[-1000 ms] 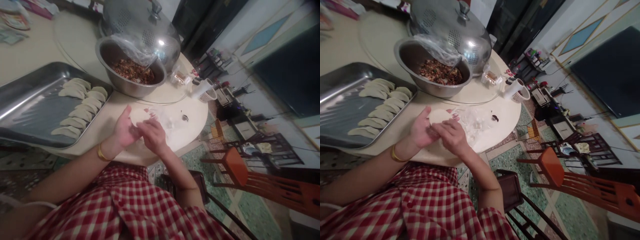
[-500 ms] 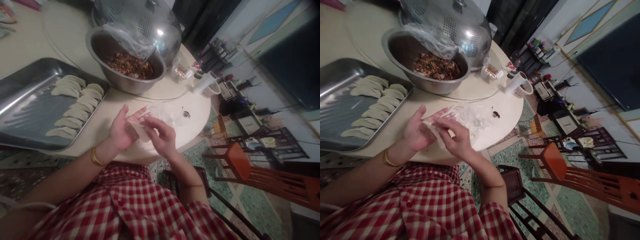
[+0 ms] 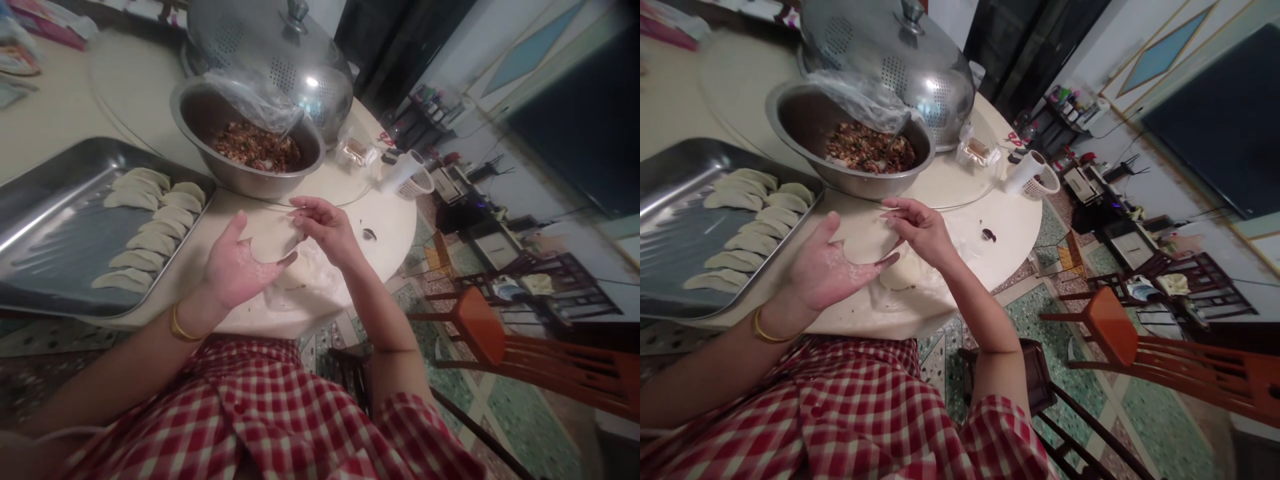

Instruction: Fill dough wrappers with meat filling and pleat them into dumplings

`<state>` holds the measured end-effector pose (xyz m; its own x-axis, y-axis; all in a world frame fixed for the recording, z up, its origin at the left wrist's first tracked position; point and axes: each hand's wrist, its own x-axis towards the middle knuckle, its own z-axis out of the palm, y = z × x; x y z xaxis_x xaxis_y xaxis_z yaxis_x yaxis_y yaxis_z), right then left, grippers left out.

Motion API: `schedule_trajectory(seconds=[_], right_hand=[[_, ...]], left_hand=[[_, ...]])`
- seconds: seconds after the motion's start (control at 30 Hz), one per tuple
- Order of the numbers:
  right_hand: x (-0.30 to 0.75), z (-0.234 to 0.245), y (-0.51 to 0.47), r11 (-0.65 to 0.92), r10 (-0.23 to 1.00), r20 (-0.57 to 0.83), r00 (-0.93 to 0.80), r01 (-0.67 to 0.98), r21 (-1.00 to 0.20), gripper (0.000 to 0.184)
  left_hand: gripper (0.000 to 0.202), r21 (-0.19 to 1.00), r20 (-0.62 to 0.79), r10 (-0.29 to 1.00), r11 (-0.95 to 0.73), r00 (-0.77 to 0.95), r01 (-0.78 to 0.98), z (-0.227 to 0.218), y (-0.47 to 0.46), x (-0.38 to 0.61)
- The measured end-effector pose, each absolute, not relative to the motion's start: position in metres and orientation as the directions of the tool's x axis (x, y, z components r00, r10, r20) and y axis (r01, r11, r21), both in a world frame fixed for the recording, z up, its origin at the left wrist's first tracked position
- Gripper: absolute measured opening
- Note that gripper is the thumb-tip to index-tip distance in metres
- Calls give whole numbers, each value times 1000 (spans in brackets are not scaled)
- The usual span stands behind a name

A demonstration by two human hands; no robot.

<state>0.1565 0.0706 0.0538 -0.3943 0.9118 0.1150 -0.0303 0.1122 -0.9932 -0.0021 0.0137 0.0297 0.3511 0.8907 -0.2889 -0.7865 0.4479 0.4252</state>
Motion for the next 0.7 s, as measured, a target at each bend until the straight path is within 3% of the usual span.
schedule_trajectory(seconds=[0.13, 0.27, 0.43, 0.57, 0.7], right_hand=[[145, 67, 69, 48, 865, 63, -498, -42, -998, 33], [140, 64, 83, 55, 891, 40, -453, 19, -998, 25], [143, 56, 97, 121, 907, 52, -418, 139, -983, 23], [146, 61, 97, 184, 916, 110, -386, 162, -969, 22], [162, 73, 96, 250, 946, 184, -266, 240, -938, 23]], left_hand=[[58, 360, -354, 854, 501, 381, -787, 28, 15, -2], [53, 427, -335, 900, 409, 279, -806, 37, 14, -4], [42, 455, -299, 902, 421, 311, -785, 44, 18, -5], [39, 377, -279, 899, 427, 338, -822, 44, 23, -5], [50, 266, -226, 897, 433, 381, -861, 49, 25, -8]])
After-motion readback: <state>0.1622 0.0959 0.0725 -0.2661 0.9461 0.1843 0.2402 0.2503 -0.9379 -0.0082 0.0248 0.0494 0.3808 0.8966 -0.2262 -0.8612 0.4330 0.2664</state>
